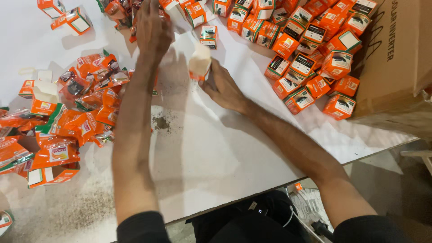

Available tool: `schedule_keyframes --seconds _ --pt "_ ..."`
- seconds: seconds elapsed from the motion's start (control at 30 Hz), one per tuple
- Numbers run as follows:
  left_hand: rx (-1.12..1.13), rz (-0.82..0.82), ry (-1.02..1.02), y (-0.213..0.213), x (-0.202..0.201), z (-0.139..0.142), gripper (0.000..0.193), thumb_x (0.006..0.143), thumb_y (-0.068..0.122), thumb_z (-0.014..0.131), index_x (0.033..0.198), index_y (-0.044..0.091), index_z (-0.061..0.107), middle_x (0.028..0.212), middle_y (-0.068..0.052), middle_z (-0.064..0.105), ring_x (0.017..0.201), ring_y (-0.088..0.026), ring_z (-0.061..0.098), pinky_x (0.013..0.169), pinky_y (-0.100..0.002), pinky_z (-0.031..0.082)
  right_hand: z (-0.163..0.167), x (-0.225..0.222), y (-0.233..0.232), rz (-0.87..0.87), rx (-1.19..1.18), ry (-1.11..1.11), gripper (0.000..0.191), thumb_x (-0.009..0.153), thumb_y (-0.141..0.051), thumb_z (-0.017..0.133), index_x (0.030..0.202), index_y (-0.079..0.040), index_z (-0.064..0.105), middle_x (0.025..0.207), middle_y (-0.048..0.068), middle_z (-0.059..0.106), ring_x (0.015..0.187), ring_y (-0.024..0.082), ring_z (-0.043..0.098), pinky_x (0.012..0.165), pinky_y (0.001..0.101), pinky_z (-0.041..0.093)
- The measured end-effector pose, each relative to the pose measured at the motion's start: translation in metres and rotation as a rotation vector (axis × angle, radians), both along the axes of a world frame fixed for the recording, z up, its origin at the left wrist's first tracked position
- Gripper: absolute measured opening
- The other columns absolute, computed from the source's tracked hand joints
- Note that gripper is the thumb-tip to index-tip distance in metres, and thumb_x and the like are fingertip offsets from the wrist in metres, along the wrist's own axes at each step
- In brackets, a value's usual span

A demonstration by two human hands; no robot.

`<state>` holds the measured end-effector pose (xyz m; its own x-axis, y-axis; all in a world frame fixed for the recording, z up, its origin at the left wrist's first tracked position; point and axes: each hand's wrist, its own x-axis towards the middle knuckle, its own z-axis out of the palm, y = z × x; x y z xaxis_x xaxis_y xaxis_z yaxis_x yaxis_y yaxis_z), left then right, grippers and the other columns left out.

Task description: The person picks small orange product boxes from a pile on the table, opens an orange plastic pouch, inserts a box into it, and places the packed pouch onto a growing pile. They repeat this packing cycle continuously, occasionally gathering boxes closer to reach them.

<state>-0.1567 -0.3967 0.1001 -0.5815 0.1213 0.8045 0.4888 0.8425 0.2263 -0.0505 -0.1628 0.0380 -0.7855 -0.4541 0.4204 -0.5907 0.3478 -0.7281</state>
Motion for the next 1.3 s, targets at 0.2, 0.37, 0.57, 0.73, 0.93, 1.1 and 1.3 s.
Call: schedule_keyframes --seconds 0.2,0.37,0.57,0.73,0.93,1.1,1.3 --pt "-0.591 0.266 -0.317 0.023 -0.023 -0.009 0.041 0.092 0.02 0.076 0.118 -0.005 0.058 0.119 -0.019 0.06 0.111 -0.04 0.057 0.097 -0.053 0.05 0.004 -0.001 0.005 0.024 0.118 0.118 0.064 0.094 -0.018 0.075 0.144 0.0 0.039 0.134 0.027 0.05 0.128 0.042 0.047 0.11 0.0469 0.041" --pt "-0.29 0.153 -0.311 0.008 0.032 -0.025 0.033 0.083 0.014 0.076 0.11 0.002 0.06 0.11 -0.025 0.062 0.097 -0.042 0.062 0.071 -0.051 0.053 0.004 -0.001 0.004 0.062 0.032 -0.006 0.063 0.086 -0.015 0.082 0.139 -0.002 0.05 0.124 0.018 0.062 0.119 0.036 0.059 0.105 0.0457 0.046" --pt "0.579 -0.124 -0.565 0.005 0.142 0.008 0.02 0.1 0.009 0.071 0.106 -0.001 0.055 0.101 -0.02 0.064 0.091 -0.036 0.07 0.076 -0.044 0.058 -0.011 0.02 0.017 0.082 -0.021 0.079 0.065 0.08 -0.011 0.088 0.135 0.0 0.056 0.123 0.019 0.065 0.115 0.038 0.062 0.1 0.046 0.049" --pt "0.281 -0.461 0.074 0.051 0.214 -0.008 0.036 0.091 -0.011 0.07 0.122 -0.007 0.052 0.129 -0.027 0.058 0.121 -0.04 0.062 0.1 -0.049 0.055 -0.016 0.034 0.023 0.093 0.091 -0.038 0.062 0.078 -0.01 0.087 0.134 -0.003 0.06 0.114 0.017 0.066 0.107 0.037 0.063 0.094 0.046 0.05" --pt "-0.001 -0.257 -0.013 0.058 0.209 -0.043 0.039 0.097 0.006 0.074 0.131 -0.006 0.06 0.13 -0.022 0.066 0.137 -0.046 0.052 0.118 -0.064 0.035 -0.011 0.036 0.024 0.106 0.063 0.043 0.065 0.078 -0.017 0.09 0.133 -0.005 0.059 0.115 0.018 0.065 0.108 0.038 0.062 0.095 0.047 0.05" --pt "-0.064 -0.077 -0.09 0.058 0.211 -0.048 0.029 0.094 0.01 0.07 0.123 0.006 0.066 0.139 -0.022 0.053 0.141 -0.05 0.041 0.122 -0.063 0.021 -0.005 0.044 0.024 0.108 0.128 -0.096 0.06 0.081 -0.019 0.089 0.132 -0.006 0.059 0.112 0.017 0.065 0.108 0.037 0.062 0.096 0.0473 0.049" --pt "0.377 -0.045 -0.375 0.069 0.203 -0.048 0.025 0.086 0.003 0.067 0.111 0.0 0.064 0.137 -0.025 0.043 0.11 -0.035 0.057 0.09 -0.045 0.048 -0.001 0.05 0.021 0.124 0.103 0.021 0.068 0.082 -0.015 0.085 0.14 -0.003 0.052 0.119 0.017 0.064 0.114 0.039 0.058 0.101 0.0486 0.045"
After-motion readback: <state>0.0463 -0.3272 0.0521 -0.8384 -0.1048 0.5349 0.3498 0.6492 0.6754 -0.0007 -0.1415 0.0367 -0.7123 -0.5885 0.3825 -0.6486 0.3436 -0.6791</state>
